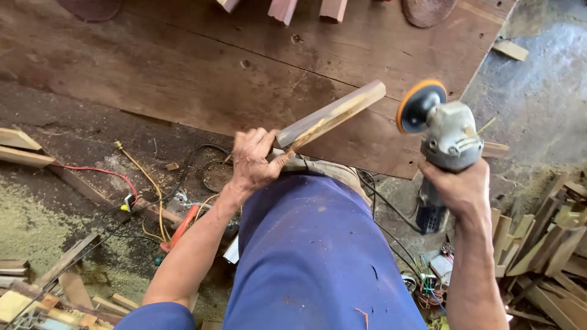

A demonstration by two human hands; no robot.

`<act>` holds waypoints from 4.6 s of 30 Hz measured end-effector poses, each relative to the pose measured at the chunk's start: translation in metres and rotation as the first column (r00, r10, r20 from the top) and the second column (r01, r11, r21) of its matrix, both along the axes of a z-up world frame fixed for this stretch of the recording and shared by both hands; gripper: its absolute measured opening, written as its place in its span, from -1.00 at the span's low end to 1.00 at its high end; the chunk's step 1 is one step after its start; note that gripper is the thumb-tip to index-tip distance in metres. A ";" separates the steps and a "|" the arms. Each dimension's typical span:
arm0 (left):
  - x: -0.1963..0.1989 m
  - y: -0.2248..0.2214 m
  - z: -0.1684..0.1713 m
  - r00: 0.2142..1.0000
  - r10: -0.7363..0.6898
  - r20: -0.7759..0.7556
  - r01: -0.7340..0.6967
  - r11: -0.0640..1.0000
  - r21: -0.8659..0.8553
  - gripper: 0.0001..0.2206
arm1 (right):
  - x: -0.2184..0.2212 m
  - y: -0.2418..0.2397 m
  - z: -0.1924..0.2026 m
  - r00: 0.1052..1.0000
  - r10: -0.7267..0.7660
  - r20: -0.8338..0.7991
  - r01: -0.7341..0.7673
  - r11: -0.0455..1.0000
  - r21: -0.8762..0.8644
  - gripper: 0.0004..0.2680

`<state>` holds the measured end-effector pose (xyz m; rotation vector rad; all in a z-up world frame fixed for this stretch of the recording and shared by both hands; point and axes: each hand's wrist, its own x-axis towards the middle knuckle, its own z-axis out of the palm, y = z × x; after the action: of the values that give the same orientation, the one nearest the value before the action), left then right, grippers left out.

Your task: Sanding the surfaces and edges of small wooden blocks using an angle grinder with a sanding disc attachment.

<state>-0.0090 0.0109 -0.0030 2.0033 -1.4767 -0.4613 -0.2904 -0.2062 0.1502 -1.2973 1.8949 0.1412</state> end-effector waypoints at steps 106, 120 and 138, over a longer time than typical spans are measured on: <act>-0.012 -0.004 -0.043 0.971 0.239 0.028 -0.217 0.919 -0.328 -0.50 | 0.128 0.056 -0.011 0.667 0.730 -0.148 -0.648 0.667 0.368 -0.49; -0.010 -0.004 -0.038 0.965 0.255 0.061 -0.222 0.918 -0.329 -0.60 | 0.108 0.064 -0.030 0.655 0.741 -0.151 -0.685 0.666 0.295 -0.48; -0.003 -0.015 -0.003 0.978 0.196 0.071 -0.163 0.932 -0.325 -0.46 | 0.110 0.021 0.026 0.883 0.442 -0.160 -0.411 0.891 0.193 -0.50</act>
<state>-0.0125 -0.0039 -0.0060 1.8999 -1.3147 -0.0382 -0.1805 -0.1854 0.1761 -1.6253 1.6873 0.6578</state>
